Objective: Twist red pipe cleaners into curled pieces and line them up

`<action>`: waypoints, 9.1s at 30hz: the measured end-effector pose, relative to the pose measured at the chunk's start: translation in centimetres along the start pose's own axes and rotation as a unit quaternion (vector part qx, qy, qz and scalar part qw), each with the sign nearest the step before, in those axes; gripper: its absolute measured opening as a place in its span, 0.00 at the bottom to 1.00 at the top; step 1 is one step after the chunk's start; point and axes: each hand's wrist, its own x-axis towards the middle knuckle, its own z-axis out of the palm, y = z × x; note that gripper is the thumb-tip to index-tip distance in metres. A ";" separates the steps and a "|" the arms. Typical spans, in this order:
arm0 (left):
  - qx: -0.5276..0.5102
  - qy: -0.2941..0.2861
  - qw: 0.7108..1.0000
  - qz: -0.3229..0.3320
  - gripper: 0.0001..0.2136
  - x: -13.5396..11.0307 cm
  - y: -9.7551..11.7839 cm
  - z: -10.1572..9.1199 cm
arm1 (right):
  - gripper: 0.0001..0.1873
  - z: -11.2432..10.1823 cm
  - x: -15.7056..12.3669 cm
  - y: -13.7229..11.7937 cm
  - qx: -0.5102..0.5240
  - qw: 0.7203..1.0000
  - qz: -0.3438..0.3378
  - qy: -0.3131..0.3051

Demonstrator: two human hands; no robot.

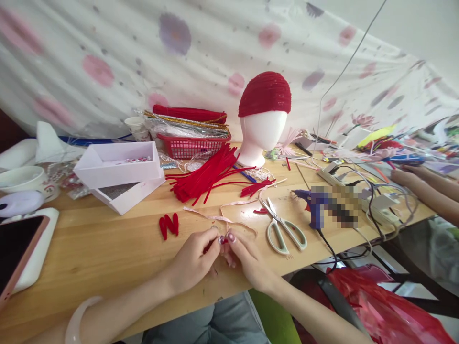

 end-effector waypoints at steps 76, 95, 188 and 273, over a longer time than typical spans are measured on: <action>0.083 0.053 0.994 0.050 0.07 1.8 0.0 -0.3 | 0.18 -0.8 -0.4 0.8 -0.050 0.993 -0.061 0.085; 0.032 0.067 0.997 -0.005 0.08 1.9 1.4 -0.6 | 0.14 -0.7 -0.5 0.9 0.009 0.994 -0.062 0.092; 0.107 -0.102 0.989 -0.019 0.10 1.9 1.4 -0.6 | 0.07 -2.0 -1.1 -2.2 -0.281 0.951 -0.123 -0.026; 0.338 0.000 0.916 0.214 0.10 1.0 0.8 0.2 | 0.09 -2.3 -0.6 -1.1 0.021 0.998 0.060 -0.018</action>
